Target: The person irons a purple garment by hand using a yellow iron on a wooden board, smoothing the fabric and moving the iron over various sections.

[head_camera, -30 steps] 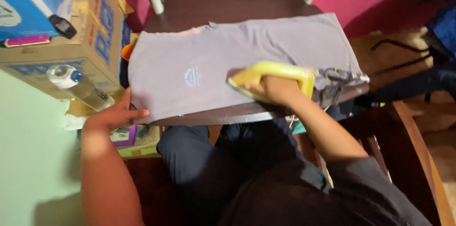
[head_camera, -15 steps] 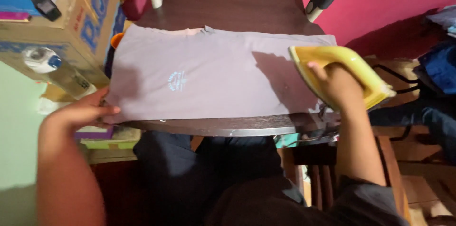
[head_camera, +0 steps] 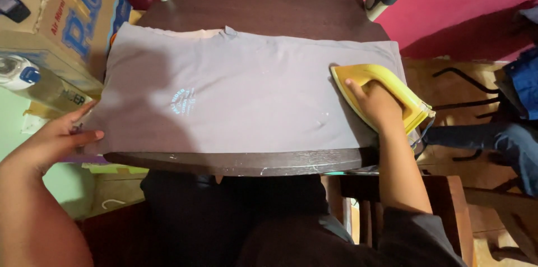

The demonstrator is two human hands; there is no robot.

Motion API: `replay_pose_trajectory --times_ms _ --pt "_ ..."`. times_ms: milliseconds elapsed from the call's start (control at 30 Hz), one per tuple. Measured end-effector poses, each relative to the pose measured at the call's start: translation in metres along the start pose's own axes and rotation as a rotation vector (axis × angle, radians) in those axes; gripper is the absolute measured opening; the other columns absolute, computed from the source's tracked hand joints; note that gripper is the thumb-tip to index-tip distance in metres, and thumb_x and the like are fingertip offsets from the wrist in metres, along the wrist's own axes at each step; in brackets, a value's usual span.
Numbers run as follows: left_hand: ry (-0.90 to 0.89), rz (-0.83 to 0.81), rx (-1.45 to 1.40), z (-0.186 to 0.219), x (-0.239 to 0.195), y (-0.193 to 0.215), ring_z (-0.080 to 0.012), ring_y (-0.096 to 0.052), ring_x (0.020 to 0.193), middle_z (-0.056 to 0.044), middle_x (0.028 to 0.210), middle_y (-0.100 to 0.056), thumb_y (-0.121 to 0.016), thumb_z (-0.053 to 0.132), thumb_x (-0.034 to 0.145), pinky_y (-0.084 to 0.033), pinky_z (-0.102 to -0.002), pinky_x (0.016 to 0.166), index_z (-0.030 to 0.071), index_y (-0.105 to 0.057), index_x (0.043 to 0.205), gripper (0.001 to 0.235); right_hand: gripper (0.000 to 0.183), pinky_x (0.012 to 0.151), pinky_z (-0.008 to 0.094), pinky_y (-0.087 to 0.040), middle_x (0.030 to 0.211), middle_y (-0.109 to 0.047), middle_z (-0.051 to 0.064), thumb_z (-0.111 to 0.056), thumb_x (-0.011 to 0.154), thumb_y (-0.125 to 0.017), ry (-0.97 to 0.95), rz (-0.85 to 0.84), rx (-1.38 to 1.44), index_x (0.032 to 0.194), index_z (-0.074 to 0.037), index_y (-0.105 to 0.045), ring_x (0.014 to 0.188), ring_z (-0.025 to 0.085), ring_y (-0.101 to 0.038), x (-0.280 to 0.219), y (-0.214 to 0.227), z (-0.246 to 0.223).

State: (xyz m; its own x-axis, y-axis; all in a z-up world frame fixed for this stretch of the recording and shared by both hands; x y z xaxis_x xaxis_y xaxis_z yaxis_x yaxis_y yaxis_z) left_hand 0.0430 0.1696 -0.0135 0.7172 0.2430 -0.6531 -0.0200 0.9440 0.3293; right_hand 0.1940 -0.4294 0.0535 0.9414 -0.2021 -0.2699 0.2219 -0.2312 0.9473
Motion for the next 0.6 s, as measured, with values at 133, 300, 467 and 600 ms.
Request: replay_pose_trajectory --times_ms 133,300,467,600 --pt "-0.588 0.459 0.538 -0.007 0.033 0.015 -0.0481 -0.028 0.149 -0.040 0.160 -0.029 -0.079 0.018 0.072 -0.026 -0.053 0.117 0.005 -0.035 0.165 0.103 0.085 0.103 0.050 -0.044 0.133 -0.066 0.020 -0.075 0.092 -0.042 0.074 -0.089 -0.015 0.139 -0.007 -0.059 0.125 0.042 -0.059 -0.012 -0.009 -0.014" --pt "-0.943 0.513 0.691 0.046 0.021 -0.059 -0.0563 -0.020 0.152 -0.033 0.166 -0.030 -0.059 0.014 0.089 -0.014 -0.070 0.118 -0.006 -0.038 0.160 0.077 0.083 0.103 0.050 -0.043 0.126 -0.068 0.025 -0.074 0.095 -0.042 0.070 -0.090 0.002 0.127 -0.001 -0.066 0.123 0.045 -0.060 -0.006 -0.019 -0.044" --pt "-0.711 0.240 1.073 0.028 0.049 -0.100 -0.0437 -0.009 0.157 -0.019 0.172 -0.014 -0.036 0.069 0.095 -0.009 -0.063 0.121 0.007 -0.024 0.161 0.091 0.082 0.100 0.053 -0.040 0.125 -0.060 0.017 -0.074 0.087 -0.053 0.649 0.152 -0.108 0.148 -0.019 -0.052 0.112 0.038 -0.057 -0.026 -0.040 -0.054" --pt "-0.689 0.324 1.129 0.028 0.047 -0.095 -0.0385 -0.022 0.158 -0.013 0.172 -0.026 -0.039 0.080 0.091 -0.016 -0.065 0.125 0.023 -0.028 0.166 0.095 0.069 0.095 0.048 -0.053 0.113 -0.073 0.012 -0.068 0.083 -0.069 0.755 0.222 -0.176 0.125 -0.012 -0.069 0.113 0.034 -0.069 -0.031 -0.032 -0.058"
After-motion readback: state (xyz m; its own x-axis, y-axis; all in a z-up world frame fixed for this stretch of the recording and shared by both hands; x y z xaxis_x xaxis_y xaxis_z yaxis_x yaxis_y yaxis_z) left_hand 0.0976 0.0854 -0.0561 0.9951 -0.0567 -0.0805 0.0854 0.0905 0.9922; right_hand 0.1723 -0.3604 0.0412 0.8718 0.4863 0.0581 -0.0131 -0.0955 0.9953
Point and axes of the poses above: each hand's wrist, its own x-axis towards the middle knuckle, its own y-axis out of the back of the hand, z = x × y, the point moved 4 cm from there along x, towards the middle knuckle
